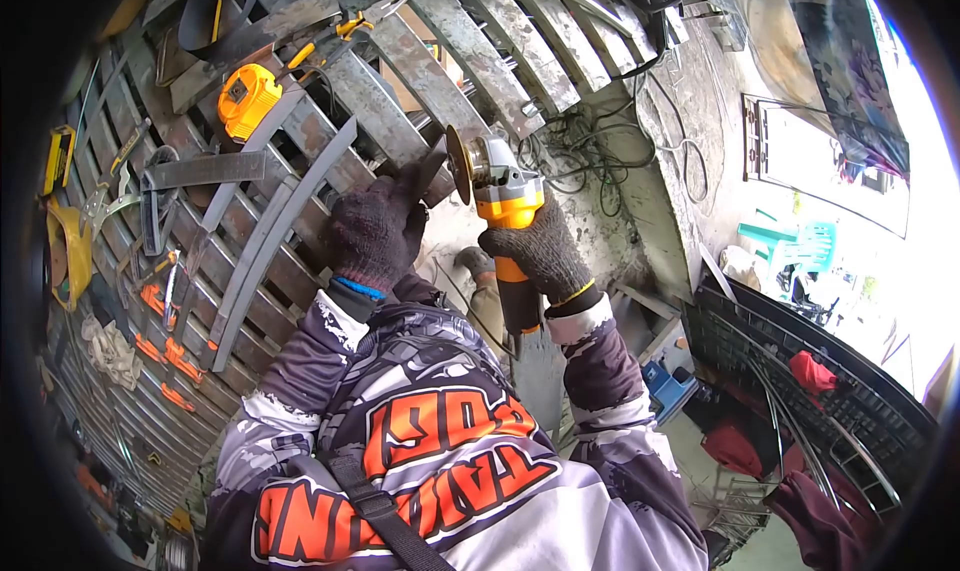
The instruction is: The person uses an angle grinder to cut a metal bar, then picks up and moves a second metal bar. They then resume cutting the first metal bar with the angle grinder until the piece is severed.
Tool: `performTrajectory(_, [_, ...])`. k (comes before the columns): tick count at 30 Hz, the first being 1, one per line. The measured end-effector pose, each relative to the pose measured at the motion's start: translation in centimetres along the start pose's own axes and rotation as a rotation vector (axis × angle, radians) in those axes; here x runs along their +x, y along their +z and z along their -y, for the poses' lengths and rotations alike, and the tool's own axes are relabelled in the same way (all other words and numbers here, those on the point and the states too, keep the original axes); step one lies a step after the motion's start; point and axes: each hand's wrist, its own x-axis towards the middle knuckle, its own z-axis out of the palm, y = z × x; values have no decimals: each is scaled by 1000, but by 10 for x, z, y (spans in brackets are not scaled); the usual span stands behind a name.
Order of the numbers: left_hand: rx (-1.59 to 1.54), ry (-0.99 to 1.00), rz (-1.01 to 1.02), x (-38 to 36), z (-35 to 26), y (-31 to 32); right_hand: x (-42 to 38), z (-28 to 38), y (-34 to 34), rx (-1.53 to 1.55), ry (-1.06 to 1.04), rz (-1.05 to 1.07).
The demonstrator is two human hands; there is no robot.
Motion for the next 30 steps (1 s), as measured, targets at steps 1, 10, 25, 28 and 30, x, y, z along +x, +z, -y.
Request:
performTrajectory(1, [0, 0, 0, 1, 0, -1, 0, 0, 0, 0, 0, 0])
performTrajectory(10, [-25, -1, 21, 2, 0, -5, 1, 1, 0, -4, -3, -6])
performTrajectory(25, [-39, -3, 42, 2, 0, -5, 0, 9, 3, 25, 38, -33])
performTrajectory(28, [-10, 7, 16, 1, 0, -4, -1, 10, 2, 52, 17, -49])
performTrajectory(30, [-3, 14, 17, 1, 0, -4, -3, 15, 2, 55, 13, -22])
